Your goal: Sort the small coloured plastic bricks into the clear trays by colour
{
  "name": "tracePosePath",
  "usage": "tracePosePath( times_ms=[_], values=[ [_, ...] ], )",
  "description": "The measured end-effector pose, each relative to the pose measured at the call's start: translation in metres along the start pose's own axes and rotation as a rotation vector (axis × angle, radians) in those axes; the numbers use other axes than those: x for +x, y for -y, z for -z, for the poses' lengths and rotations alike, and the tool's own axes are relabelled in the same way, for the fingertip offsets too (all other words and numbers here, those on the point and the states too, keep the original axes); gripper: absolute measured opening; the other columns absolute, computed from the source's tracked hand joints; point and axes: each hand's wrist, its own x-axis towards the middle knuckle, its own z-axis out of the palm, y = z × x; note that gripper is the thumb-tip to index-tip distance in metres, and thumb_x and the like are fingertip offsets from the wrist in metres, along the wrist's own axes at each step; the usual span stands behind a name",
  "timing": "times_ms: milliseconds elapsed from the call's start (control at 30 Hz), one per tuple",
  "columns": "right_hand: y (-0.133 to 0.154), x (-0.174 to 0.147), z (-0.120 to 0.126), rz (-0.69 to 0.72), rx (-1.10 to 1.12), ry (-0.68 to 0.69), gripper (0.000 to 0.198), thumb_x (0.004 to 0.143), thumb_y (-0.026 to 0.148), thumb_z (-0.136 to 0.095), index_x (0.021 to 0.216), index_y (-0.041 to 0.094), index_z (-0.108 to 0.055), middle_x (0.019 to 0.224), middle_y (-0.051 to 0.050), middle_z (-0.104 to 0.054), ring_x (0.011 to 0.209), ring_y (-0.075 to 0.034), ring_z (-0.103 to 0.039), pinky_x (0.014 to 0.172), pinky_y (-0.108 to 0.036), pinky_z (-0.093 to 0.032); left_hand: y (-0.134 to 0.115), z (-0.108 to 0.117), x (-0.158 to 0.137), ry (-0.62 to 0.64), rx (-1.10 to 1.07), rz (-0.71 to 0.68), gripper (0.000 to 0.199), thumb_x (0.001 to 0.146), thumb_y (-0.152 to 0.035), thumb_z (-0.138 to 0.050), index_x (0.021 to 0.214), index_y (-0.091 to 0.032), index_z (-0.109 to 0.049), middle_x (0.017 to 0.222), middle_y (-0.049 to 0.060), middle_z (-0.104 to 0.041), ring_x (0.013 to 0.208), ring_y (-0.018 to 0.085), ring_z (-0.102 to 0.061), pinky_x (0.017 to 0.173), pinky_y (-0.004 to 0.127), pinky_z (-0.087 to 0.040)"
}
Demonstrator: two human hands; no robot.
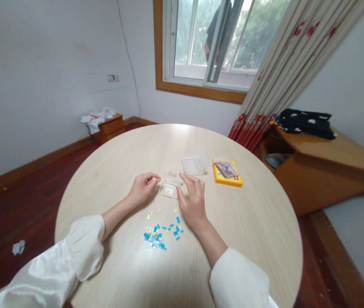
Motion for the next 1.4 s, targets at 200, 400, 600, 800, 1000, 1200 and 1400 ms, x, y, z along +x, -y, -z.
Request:
tracePosePath(
  times_ms=[200, 400, 600, 800, 1000, 1200, 1400],
  values=[
    [0.0, 0.0, 0.0, 0.004, -0.002, -0.003, 0.038, 0.085, 0.017, -0.051, 0.123, 0.024, -0.048, 0.1, -0.009, -0.056, 0.095, -0.023, -0.051, 0.081, -0.041, -0.043, -0.002, -0.007, 0.001, 0.001, -0.059, -0.008, 0.018, 0.075, -0.025, -0.055, 0.071, -0.013, -0.068, 0.05, -0.004, -0.048, 0.049, 0.009, -0.037, 0.051, 0.022, -0.029],
    [-0.001, 0.0, -0.001, 0.014, 0.007, -0.017, 0.039, 0.085, 0.017, -0.051, 0.122, 0.025, -0.049, 0.1, -0.008, -0.057, 0.095, -0.023, -0.051, 0.083, -0.041, -0.043, -0.005, -0.003, 0.003, -0.111, -0.054, -0.021, 0.017, 0.076, -0.025, -0.056, 0.07, -0.014, -0.067, 0.05, -0.004, -0.048, 0.05, 0.01, -0.039, 0.055, 0.023, -0.031],
    [-0.002, -0.002, -0.001, 0.003, 0.014, -0.012, 0.038, 0.085, 0.018, -0.051, 0.122, 0.025, -0.05, 0.101, -0.008, -0.057, 0.095, -0.023, -0.052, 0.082, -0.041, -0.043, -0.01, 0.013, 0.001, -0.381, -0.034, -0.108, 0.017, 0.079, -0.027, -0.054, 0.076, -0.016, -0.066, 0.052, -0.005, -0.044, 0.055, 0.011, -0.042, 0.06, 0.024, -0.033],
    [-0.002, -0.002, -0.002, -0.017, 0.009, 0.01, 0.036, 0.085, 0.019, -0.05, 0.121, 0.024, -0.05, 0.101, -0.008, -0.057, 0.096, -0.023, -0.051, 0.083, -0.041, -0.042, -0.013, 0.008, -0.001, -0.291, -0.017, -0.101, 0.016, 0.079, -0.026, -0.057, 0.075, -0.016, -0.069, 0.057, -0.002, -0.055, 0.059, 0.012, -0.045, 0.064, 0.025, -0.036],
    [-0.001, -0.001, -0.001, -0.005, 0.014, 0.009, 0.034, 0.085, 0.017, -0.051, 0.118, 0.022, -0.052, 0.1, -0.009, -0.057, 0.096, -0.023, -0.051, 0.083, -0.041, -0.043, -0.015, 0.001, 0.001, -0.065, 0.036, -0.084, 0.035, 0.078, -0.021, -0.058, 0.112, -0.018, -0.063, 0.057, -0.005, -0.057, 0.057, 0.01, -0.043, 0.07, 0.026, -0.035],
    [-0.003, -0.001, -0.001, -0.042, 0.073, 0.04, 0.023, 0.085, 0.017, -0.05, 0.106, 0.021, -0.061, 0.093, -0.008, -0.06, 0.09, -0.022, -0.054, 0.079, -0.039, -0.044, -0.01, 0.006, 0.004, -0.206, 0.028, -0.039, 0.017, 0.077, -0.025, -0.057, 0.066, -0.015, -0.066, 0.049, -0.006, -0.045, 0.055, 0.01, -0.039, 0.066, 0.025, -0.033],
    [-0.004, -0.005, -0.002, 0.044, 0.241, 0.464, 0.013, 0.084, 0.015, -0.052, 0.086, 0.019, -0.064, 0.078, -0.005, -0.063, 0.078, -0.018, -0.056, 0.071, -0.033, -0.045, -0.007, 0.016, 0.008, -0.212, -0.118, 0.046, 0.039, 0.074, -0.029, -0.052, 0.044, -0.019, -0.029, 0.044, -0.007, -0.025, 0.045, 0.007, -0.025, 0.049, 0.023, -0.023]
  ],
)
